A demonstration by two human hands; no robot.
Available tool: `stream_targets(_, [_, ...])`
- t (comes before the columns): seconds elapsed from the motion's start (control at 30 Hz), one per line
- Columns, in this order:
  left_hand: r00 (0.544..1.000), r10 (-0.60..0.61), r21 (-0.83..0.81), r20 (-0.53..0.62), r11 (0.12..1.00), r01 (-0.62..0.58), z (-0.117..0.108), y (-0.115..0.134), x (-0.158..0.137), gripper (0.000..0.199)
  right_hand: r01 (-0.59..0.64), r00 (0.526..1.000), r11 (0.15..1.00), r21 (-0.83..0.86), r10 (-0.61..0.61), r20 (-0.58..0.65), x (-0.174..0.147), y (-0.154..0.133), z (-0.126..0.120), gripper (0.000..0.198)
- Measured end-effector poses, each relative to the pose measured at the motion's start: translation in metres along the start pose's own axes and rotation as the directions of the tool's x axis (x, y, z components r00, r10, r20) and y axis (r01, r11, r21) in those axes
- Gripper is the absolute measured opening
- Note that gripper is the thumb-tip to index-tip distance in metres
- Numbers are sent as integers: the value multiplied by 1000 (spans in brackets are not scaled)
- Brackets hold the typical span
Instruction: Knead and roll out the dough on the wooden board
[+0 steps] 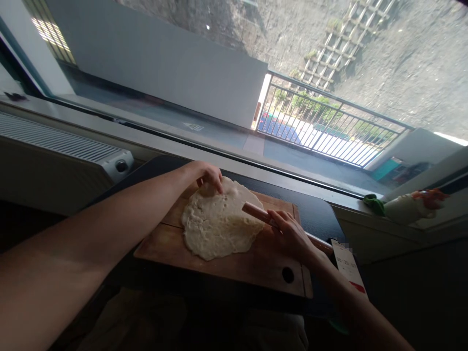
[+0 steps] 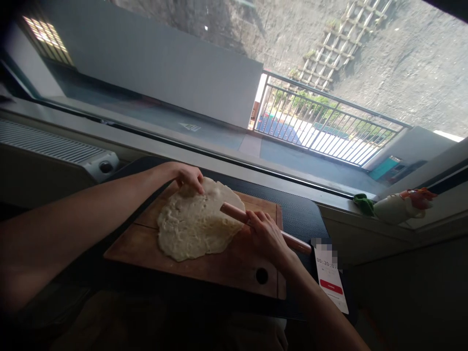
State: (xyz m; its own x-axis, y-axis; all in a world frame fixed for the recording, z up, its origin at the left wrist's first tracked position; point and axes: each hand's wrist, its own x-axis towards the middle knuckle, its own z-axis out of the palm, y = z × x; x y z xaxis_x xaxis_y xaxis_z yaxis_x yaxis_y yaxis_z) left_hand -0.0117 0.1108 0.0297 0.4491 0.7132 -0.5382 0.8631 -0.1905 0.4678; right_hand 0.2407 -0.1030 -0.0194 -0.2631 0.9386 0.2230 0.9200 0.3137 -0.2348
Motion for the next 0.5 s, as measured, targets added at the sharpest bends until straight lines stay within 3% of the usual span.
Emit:
stream_targets(0.1, [982, -52, -131, 180, 988, 76, 6, -19, -23, 39, 42, 999, 999, -12, -42, -1, 11, 3, 0, 37])
stream_targets(0.17, [969, -53, -173, 241, 980, 96, 10, -28, -34, 38, 57, 998, 998, 1, -57, 30, 19, 5, -1, 38])
stream_targets(0.27, [991, -64, -187, 115, 979, 85, 11, -29, -37, 47, 64, 996, 997, 39, -66, 57, 35, 3, -2, 39])
stream_targets(0.37, [996, -64, -170, -63, 984, 52, 12, -11, -27, 63, -21, 998, 999, 38, 19, 60, 42, -14, 5, 44])
stream_targets(0.43, [986, -96, -85, -133, 993, 85, 15, 4, -18, 71, -76, 995, 997, -19, 77, 63, 33, -30, 13, 55])
stream_targets(0.5, [980, -89, 13, -179, 996, 93, 20, 13, -12, 71, -52, 996, 994, -91, 58, 63, 16, -43, 22, 62])
